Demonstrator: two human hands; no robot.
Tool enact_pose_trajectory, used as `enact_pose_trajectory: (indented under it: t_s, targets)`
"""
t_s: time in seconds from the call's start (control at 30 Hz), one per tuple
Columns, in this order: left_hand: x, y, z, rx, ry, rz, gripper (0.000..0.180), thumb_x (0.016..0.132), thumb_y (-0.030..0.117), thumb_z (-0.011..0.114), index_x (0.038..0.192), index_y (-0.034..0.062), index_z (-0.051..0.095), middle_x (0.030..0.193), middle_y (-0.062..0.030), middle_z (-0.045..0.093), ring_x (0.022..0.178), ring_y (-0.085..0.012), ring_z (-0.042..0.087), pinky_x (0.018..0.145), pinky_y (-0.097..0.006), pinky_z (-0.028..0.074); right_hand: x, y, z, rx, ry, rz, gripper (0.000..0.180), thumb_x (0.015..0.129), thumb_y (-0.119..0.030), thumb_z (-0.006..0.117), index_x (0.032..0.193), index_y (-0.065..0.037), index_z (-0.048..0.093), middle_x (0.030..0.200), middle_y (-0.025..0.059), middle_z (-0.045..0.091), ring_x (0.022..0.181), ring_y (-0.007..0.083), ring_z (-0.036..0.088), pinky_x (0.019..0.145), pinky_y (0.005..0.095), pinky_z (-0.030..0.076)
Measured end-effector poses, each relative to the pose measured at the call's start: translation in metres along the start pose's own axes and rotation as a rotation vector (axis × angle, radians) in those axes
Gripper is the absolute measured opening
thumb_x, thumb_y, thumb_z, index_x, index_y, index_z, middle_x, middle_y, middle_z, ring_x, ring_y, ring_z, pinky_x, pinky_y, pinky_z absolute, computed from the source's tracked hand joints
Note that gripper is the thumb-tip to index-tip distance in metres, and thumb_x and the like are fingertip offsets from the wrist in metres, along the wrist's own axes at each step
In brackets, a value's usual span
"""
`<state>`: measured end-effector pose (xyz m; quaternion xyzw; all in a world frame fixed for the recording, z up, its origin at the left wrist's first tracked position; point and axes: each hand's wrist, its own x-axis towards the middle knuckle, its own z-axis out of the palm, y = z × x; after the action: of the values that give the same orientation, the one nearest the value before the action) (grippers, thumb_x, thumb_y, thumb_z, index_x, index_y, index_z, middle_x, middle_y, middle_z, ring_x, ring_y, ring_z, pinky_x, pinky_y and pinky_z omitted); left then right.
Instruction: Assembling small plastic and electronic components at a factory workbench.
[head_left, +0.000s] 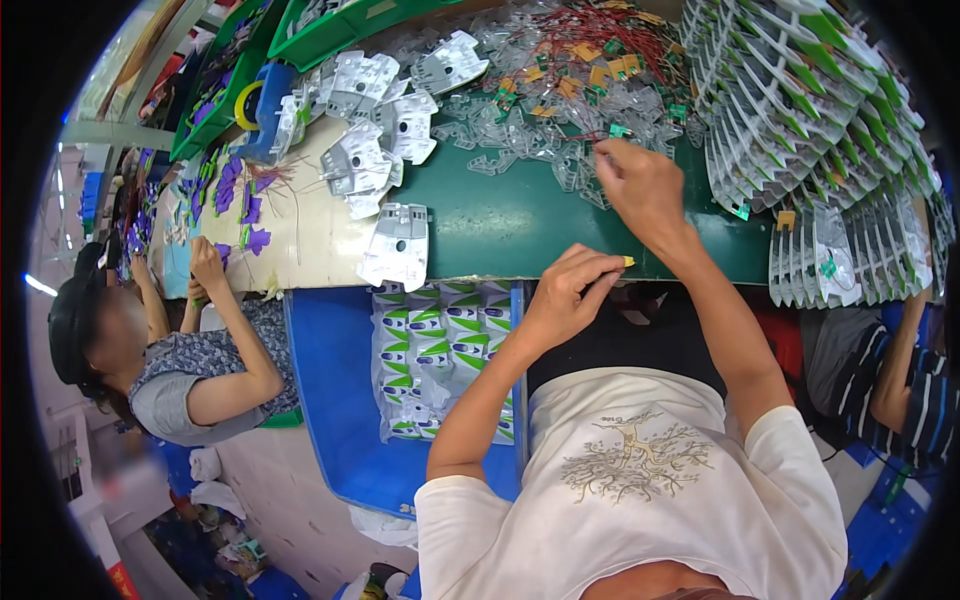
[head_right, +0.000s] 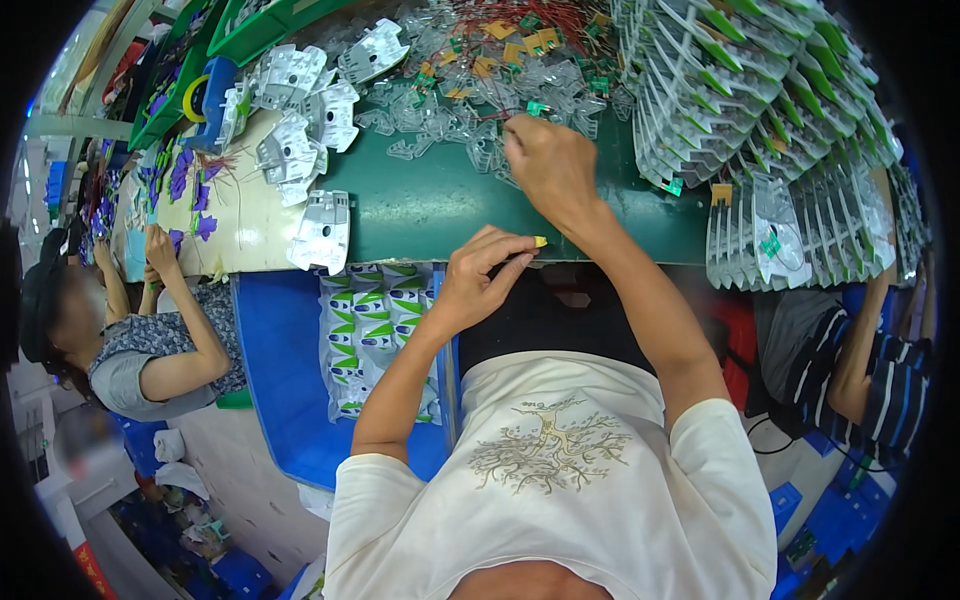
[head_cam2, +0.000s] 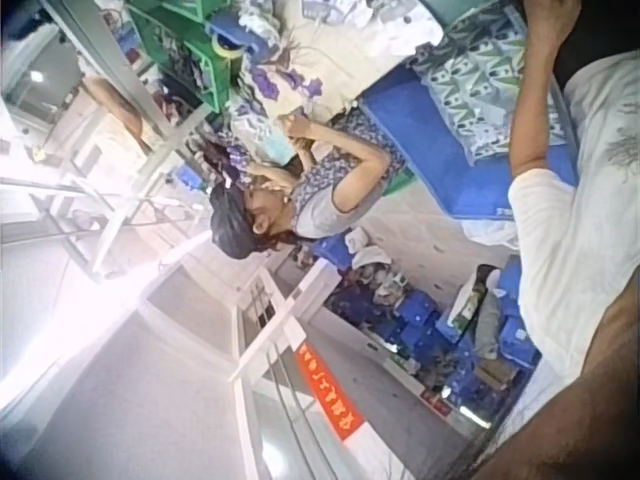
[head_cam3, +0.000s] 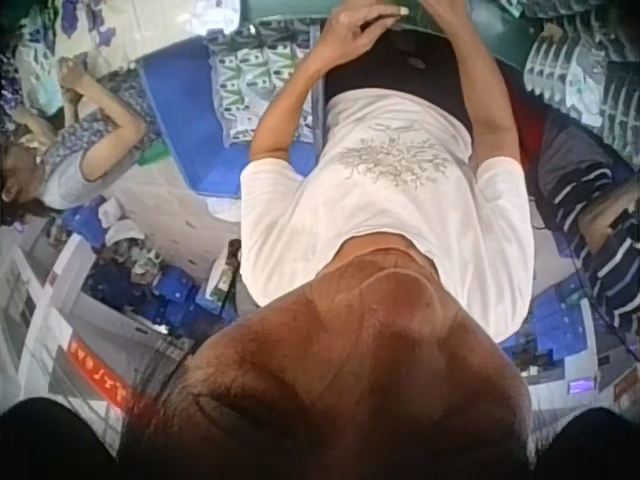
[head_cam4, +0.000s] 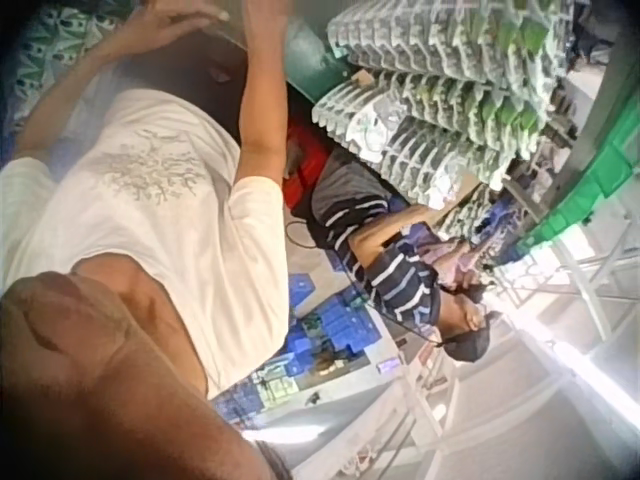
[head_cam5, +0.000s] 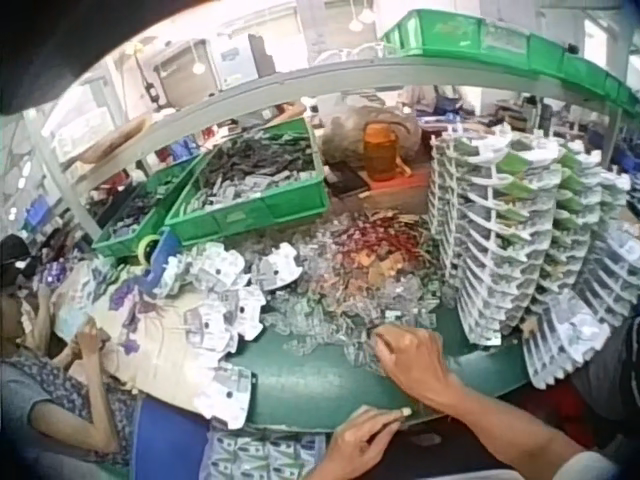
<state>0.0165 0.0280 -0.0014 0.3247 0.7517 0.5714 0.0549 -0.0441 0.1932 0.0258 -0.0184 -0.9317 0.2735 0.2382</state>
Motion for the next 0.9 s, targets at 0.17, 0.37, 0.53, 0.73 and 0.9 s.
enact_pose_trajectory:
  t_s: [0.17,0.37,0.53,0.73,0.9]
  targets:
    - [0.0,-0.006,-0.001,0.031,0.019,0.074,0.017,0.083,-0.004,0.069,0.1,-0.0011,0.07,0.09,-0.0126,0.071,0.08,-0.027,0.064,0.071,-0.035,0.051,0.007,-0.019,-0.062,0.442,0.185,0.142,0.017,0.085,-0.004,0.069,0.102,-0.002,0.073,0.078,0.0126,0.072,0.062,0.0261,0.069,0.052,0.0329,0.051]
    - [0.004,-0.006,0.0,0.052,0.022,0.079,0.018,0.083,-0.005,0.068,0.1,-0.001,0.07,0.09,-0.0126,0.071,0.08,-0.0277,0.064,0.071,-0.035,0.051,0.008,0.0,-0.065,0.168,0.093,-0.094,0.022,0.086,-0.003,0.07,0.109,-0.002,0.072,0.091,0.0097,0.074,0.076,0.0163,0.07,0.066,0.0268,0.054]
    - [0.005,0.005,0.002,0.038,0.032,0.043,0.017,0.084,-0.004,0.068,0.101,-0.0014,0.07,0.09,-0.0129,0.07,0.083,-0.0257,0.066,0.074,-0.033,0.052,-0.003,-0.006,-0.072,0.668,0.212,-0.025,0.018,0.09,-0.007,0.069,0.107,0.0,0.071,0.09,0.0061,0.072,0.08,0.0118,0.069,0.069,0.0234,0.053]
    - [0.018,0.034,-0.011,-0.588,0.277,-0.244,0.028,0.097,0.006,0.063,0.123,-0.004,0.059,0.104,-0.0072,0.067,0.092,-0.0102,0.062,0.083,-0.025,0.05,-0.045,-0.003,-0.085,1.414,-0.235,0.467,0.014,0.095,-0.006,0.052,0.108,-0.004,0.049,0.074,0.0028,0.052,0.057,0.0048,0.043,0.044,0.0193,0.03]
    - [0.035,0.049,-0.015,-0.682,0.194,-0.27,0.027,0.098,0.007,0.061,0.123,-0.0027,0.06,0.112,-0.0106,0.067,0.095,-0.0134,0.064,0.085,-0.026,0.052,-0.062,-0.011,-0.096,1.323,-0.308,0.452,0.015,0.091,-0.002,0.049,0.105,-0.002,0.048,0.071,0.0001,0.047,0.059,0.0046,0.04,0.046,0.019,0.028]
